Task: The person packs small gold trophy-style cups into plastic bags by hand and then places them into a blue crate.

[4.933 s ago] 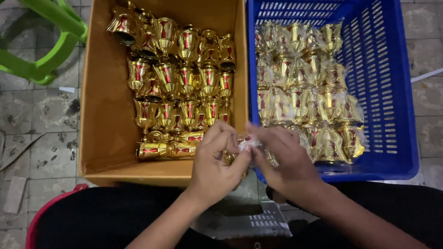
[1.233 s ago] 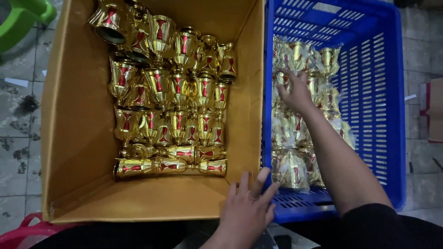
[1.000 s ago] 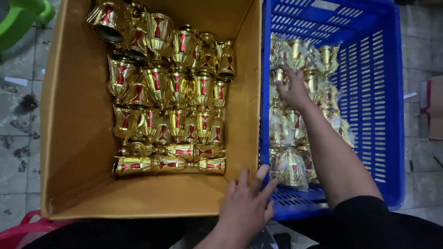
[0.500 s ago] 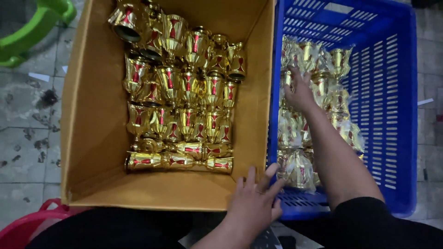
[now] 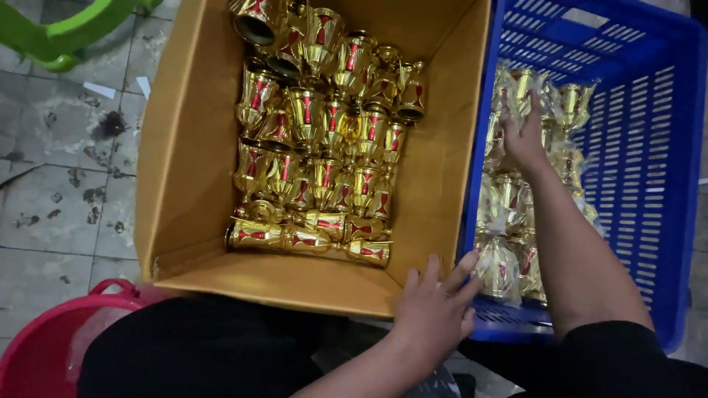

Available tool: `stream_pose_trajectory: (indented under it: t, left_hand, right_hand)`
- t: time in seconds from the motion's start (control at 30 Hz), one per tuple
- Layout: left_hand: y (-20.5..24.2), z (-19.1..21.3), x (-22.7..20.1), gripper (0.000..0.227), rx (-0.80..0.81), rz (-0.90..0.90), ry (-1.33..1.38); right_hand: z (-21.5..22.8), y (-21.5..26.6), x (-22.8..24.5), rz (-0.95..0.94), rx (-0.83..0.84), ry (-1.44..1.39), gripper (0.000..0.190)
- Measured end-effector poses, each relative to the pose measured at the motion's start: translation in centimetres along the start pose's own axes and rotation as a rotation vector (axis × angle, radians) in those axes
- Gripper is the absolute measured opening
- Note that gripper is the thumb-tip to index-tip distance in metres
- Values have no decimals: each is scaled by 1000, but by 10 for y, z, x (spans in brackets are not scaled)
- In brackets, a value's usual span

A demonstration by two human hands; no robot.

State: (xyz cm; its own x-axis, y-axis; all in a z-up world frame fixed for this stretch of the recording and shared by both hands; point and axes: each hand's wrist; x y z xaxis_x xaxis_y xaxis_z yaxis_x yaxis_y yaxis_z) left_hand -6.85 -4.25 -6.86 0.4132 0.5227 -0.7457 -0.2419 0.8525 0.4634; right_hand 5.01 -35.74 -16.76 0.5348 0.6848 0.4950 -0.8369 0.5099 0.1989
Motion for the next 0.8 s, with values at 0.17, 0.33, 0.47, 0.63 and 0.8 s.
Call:
stream_pose_trajectory:
  t: [0.17,0.33,0.47,0.63,0.8]
  left_hand:
    - [-1,0,0,59,1,-6,7]
    - [-1,5,-2,60,43,13,12]
    - [-1,9,-3,61,71,23,26]
    - [-6,-2,1,59,-34,-13,14]
    - [-7,-10,4,59,-64,-29,5]
  right_hand:
    - [14,3,40,-182,-29,194,58]
    - [4,-10,29,-63,213,185,53]
    - [-1,-17,30,-25,145,156,51]
    - [-12,-21,22,45,237,61,40]
    - [-23,-21,17,0,134,287,51]
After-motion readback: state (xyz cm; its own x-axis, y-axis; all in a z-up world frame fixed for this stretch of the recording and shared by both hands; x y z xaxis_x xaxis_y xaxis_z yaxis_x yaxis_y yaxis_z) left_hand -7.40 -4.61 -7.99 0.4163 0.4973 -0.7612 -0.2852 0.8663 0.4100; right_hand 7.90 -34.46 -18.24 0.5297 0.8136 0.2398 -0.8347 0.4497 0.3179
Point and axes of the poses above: each hand's wrist, its own y-axis away from the middle knuckle, its own z-axis out of the back of the hand, x = y × z, and after that the axes turned 15 degrees about y, right-handed
